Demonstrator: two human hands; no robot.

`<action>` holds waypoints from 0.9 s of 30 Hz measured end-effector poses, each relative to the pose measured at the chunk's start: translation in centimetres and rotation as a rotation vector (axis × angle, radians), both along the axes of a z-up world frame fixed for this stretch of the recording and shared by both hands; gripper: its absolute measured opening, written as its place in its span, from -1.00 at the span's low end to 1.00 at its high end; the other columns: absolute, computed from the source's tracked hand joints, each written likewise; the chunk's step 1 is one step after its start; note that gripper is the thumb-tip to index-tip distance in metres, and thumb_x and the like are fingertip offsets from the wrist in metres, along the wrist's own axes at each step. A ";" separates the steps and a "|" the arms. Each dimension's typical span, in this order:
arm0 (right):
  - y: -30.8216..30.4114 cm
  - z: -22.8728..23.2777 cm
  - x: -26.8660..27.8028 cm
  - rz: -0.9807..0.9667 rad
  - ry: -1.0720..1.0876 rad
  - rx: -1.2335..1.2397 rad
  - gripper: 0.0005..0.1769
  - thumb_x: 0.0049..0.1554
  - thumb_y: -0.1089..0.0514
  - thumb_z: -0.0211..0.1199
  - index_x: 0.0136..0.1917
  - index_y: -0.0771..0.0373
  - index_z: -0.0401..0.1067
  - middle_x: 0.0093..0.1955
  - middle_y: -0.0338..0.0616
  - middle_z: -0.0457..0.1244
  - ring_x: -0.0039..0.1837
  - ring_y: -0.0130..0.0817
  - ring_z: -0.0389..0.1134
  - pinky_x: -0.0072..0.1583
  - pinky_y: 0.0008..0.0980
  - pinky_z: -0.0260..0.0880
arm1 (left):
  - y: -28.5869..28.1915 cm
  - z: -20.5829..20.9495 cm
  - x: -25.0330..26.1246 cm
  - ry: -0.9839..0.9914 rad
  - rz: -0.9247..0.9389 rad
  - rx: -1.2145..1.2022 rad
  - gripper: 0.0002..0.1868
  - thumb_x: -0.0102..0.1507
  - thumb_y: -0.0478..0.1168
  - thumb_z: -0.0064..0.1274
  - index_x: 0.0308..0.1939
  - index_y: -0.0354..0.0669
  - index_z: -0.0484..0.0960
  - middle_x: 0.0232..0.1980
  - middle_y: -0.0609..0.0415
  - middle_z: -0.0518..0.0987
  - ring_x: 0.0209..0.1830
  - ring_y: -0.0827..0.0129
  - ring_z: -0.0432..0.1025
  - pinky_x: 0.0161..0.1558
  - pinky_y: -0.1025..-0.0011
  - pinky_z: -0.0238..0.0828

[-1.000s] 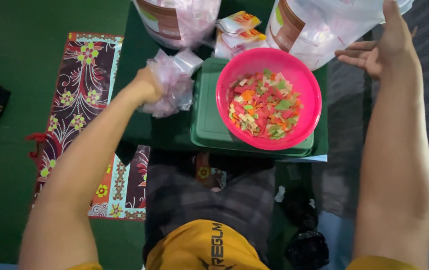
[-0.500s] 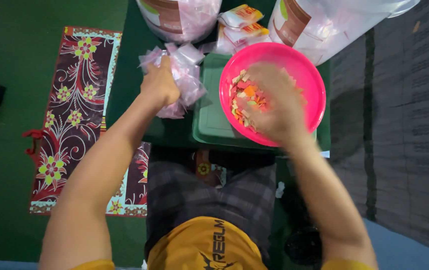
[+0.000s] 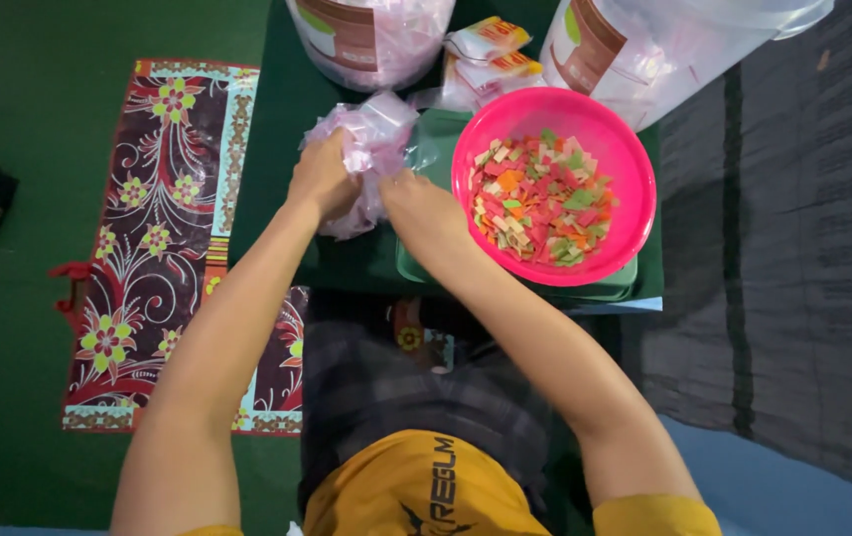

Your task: The person puts pieces of colored snacks into small plastic bags, seals the bags, and places them onto a tray.

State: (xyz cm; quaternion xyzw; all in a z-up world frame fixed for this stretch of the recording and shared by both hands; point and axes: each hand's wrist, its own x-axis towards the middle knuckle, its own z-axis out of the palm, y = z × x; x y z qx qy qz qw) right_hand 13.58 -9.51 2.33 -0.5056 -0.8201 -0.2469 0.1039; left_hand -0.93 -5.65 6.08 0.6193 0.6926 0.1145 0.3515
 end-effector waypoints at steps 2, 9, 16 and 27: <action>-0.7 2.3 -0.3 -0.021 0.020 0.048 -0.87 -0.08 0.21 0.11 -0.36 -0.05 0.28 -0.36 -0.43 0.15 -0.38 -0.56 0.33 -0.39 -0.67 0.28 | 0.1 0.7 0.0 -0.045 -0.001 0.104 -0.63 0.14 -0.16 -0.18 0.03 -0.05 0.40 0.09 -0.27 0.37 0.07 -0.24 0.32 0.07 0.01 0.27; -0.6 5.7 -0.7 0.037 0.775 -0.742 -0.30 -0.12 0.37 0.25 0.26 0.41 0.06 0.24 0.34 0.00 0.31 0.25 0.10 0.29 -0.08 0.19 | 0.0 0.0 -0.1 -0.033 0.036 0.196 -0.71 0.09 -0.20 -0.09 -0.10 -0.04 0.50 -0.11 -0.17 0.54 -0.04 -0.09 0.41 -0.02 0.08 0.37; -0.5 3.1 -1.4 -0.111 1.172 -0.832 -0.19 -0.14 0.31 0.16 0.35 0.38 -0.07 0.22 0.30 0.04 0.29 0.15 0.12 0.30 -0.07 0.17 | -0.6 -0.3 -0.1 -0.242 0.054 0.191 -0.57 0.02 -0.21 -0.04 -0.03 -0.22 0.50 -0.05 -0.23 0.51 0.04 -0.11 0.35 0.05 0.05 0.29; -2.1 0.8 -3.4 -0.094 1.279 -0.807 -0.23 -0.13 0.31 0.00 0.37 0.45 -0.03 0.31 0.36 -0.05 0.26 0.17 0.18 0.26 -0.10 0.25 | -0.3 -6.1 -1.6 -0.338 0.183 0.263 -0.53 -0.01 -0.16 0.04 -0.03 -0.21 0.50 -0.08 -0.21 0.52 0.02 -0.14 0.36 0.02 0.02 0.29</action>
